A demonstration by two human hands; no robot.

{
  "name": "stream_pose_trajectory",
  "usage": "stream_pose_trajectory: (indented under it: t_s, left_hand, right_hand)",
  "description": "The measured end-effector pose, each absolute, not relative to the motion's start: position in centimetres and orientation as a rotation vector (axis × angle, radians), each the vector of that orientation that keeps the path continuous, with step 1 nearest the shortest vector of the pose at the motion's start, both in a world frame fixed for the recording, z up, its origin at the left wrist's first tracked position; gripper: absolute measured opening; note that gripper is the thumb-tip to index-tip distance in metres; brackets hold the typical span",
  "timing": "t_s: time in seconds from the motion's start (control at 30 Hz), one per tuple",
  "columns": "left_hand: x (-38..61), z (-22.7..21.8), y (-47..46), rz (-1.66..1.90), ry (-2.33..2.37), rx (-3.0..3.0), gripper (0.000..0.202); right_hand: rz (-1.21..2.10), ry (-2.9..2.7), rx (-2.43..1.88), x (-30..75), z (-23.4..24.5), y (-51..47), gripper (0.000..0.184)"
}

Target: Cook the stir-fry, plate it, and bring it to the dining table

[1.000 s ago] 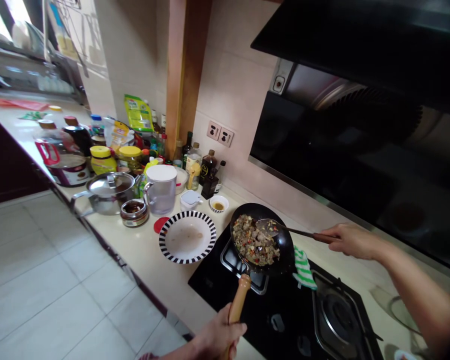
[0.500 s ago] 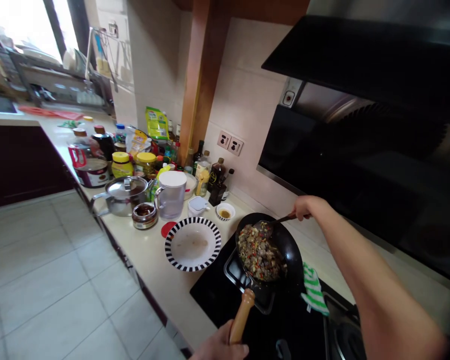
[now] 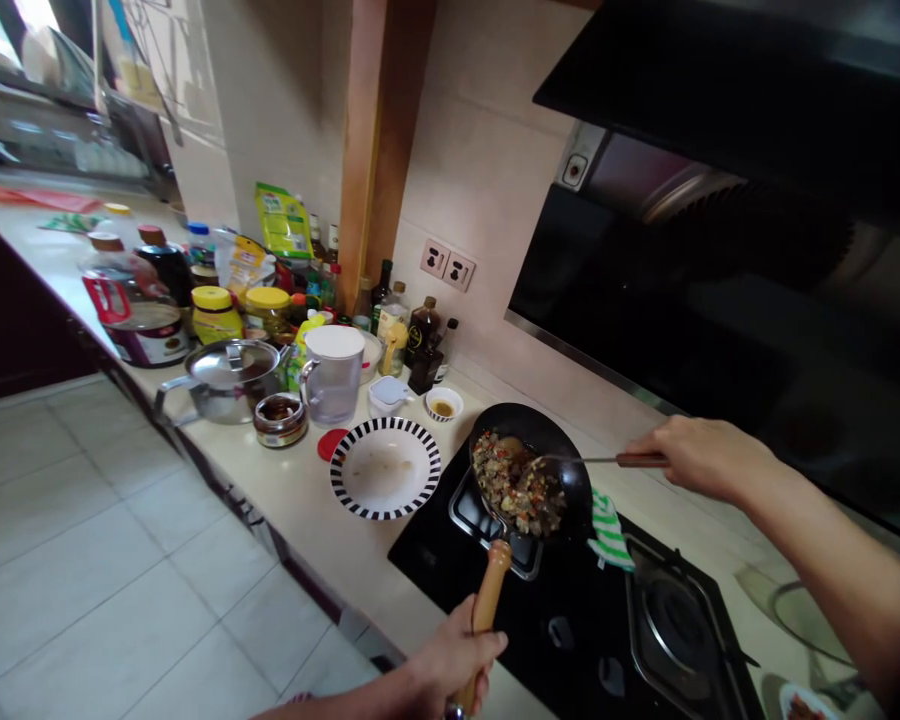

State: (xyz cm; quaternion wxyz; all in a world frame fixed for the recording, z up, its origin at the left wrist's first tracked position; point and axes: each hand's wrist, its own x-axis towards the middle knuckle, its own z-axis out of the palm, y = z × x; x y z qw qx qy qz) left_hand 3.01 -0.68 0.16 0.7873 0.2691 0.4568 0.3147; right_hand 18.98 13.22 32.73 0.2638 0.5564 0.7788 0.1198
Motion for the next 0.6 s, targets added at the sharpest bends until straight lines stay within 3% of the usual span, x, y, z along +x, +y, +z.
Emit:
stream_pose_trajectory:
  t_s: [0.3, 0.47, 0.6]
  left_hand:
    - [3.1, -0.1, -0.4, 0.677, 1.002, 0.624, 0.036]
    - [3.3, -1.4, 0.0, 0.743, 0.962, 0.719, 0.041]
    - [3.6, -1.1, -0.2, 0.712, 0.981, 0.649, 0.047]
  right_hand:
    - [0.564, 2.229, 1.263, 7.7, 35.6, 20.0, 0.030]
    - [0.421, 2.176, 1.232, 3.3, 32.0, 21.8, 0.018]
    - [0.382, 2.114, 1.373, 6.4, 29.7, 20.9, 0.017]
